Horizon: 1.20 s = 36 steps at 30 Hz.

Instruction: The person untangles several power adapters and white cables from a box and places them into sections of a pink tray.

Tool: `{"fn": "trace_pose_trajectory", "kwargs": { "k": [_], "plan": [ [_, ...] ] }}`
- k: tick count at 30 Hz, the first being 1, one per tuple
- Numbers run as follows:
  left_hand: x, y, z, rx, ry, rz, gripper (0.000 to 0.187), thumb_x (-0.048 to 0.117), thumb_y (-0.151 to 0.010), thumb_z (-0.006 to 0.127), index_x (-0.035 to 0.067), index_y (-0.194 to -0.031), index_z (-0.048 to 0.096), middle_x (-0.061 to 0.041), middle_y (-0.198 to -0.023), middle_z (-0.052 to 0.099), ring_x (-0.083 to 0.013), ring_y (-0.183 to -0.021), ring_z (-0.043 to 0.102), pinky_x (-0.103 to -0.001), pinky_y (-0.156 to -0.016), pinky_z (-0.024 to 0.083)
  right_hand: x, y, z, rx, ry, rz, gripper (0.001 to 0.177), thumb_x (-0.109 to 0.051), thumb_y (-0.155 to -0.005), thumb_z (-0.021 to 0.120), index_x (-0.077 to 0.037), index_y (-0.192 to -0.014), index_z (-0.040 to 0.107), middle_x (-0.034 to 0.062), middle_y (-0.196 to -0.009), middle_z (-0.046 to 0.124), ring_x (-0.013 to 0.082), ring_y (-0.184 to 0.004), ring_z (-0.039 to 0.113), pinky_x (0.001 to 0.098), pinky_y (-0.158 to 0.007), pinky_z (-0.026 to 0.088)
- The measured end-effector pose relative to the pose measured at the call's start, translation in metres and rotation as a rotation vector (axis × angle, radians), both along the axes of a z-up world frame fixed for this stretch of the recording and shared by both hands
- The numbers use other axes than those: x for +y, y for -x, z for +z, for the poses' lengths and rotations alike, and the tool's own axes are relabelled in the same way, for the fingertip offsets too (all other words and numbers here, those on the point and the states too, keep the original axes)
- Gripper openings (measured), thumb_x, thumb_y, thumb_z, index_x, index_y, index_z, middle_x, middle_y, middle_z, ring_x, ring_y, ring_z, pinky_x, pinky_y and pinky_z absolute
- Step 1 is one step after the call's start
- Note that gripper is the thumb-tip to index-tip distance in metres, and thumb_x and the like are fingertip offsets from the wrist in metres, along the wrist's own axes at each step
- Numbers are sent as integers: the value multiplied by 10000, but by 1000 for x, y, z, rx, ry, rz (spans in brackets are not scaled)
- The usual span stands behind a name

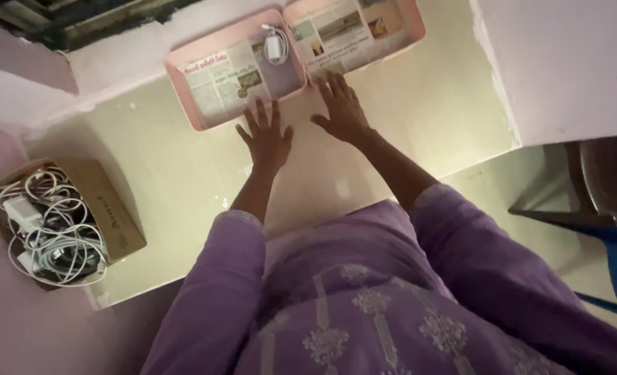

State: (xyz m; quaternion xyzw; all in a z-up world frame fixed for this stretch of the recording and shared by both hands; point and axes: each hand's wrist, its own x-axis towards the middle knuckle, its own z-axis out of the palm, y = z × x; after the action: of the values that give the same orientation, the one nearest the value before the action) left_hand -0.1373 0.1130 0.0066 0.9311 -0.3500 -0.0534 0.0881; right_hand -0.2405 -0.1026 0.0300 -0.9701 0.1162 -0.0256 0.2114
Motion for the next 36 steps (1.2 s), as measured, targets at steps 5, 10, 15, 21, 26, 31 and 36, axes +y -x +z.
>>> {"fn": "trace_pose_trajectory", "kwargs": {
  "k": [5, 10, 15, 21, 26, 31, 36],
  "plan": [
    [-4, -3, 4, 70, -9, 37, 843, 530, -972, 570, 233, -1650, 168, -147, -1714, 58, -453, -1552, 64, -770, -1152, 60, 5, -2, 41, -110, -24, -24, 926, -426, -883, 789, 31, -1534, 317, 328, -1570, 334, 496, -1463, 288, 517, -1199, 293],
    [-2, 0, -1, 71, 24, 83, 833, 523, -990, 549, 202, -1659, 170, -145, -1720, 84, -440, -1559, 89, -751, -1169, 54, 2, 9, 129, -701, -794, -123, 553, -141, -1110, 524, -18, -1639, 420, 128, -1603, 511, 238, -1513, 483, 330, -1260, 398],
    [-4, -4, -7, 44, -6, 67, 803, 524, -987, 531, 174, -1637, 215, -97, -1713, 162, -407, -1552, 150, -748, -1179, 44, -7, 106, 212, -803, -684, -412, 535, -142, -1119, 514, -19, -1631, 421, 124, -1607, 501, 240, -1516, 471, 339, -1267, 388],
    [-5, -3, 1, 46, -18, 72, 765, 532, -995, 512, 179, -1621, 250, -93, -1697, 188, -402, -1538, 165, -755, -1163, 44, -14, 150, 232, -812, -570, -635, 513, -144, -1131, 502, -21, -1622, 423, 120, -1612, 489, 242, -1520, 456, 350, -1276, 377],
    [1, -4, 10, 67, -25, 47, 736, 518, -1000, 504, 189, -1613, 264, -58, -1694, 208, -364, -1549, 174, -767, -1154, 44, -23, 171, 235, -835, -524, -738, 494, -146, -1141, 492, -23, -1615, 425, 117, -1616, 479, 244, -1524, 444, 360, -1283, 368],
    [0, -12, 0, 24, 11, 45, 751, 520, -989, 509, 188, -1615, 259, -58, -1692, 211, -370, -1538, 180, -771, -1149, 53, -45, 180, 248, -915, -469, -740, 476, -148, -1150, 482, -25, -1607, 426, 113, -1620, 468, 247, -1528, 432, 369, -1290, 359],
    [0, -12, -8, 68, -38, 43, 766, 520, -973, 526, 178, -1603, 255, -77, -1678, 200, -381, -1530, 170, -783, -1116, 58, -40, 202, 255, -870, -451, -740, 459, -149, -1160, 473, -26, -1599, 427, 109, -1625, 458, 249, -1531, 419, 378, -1297, 349]
  ]
}}
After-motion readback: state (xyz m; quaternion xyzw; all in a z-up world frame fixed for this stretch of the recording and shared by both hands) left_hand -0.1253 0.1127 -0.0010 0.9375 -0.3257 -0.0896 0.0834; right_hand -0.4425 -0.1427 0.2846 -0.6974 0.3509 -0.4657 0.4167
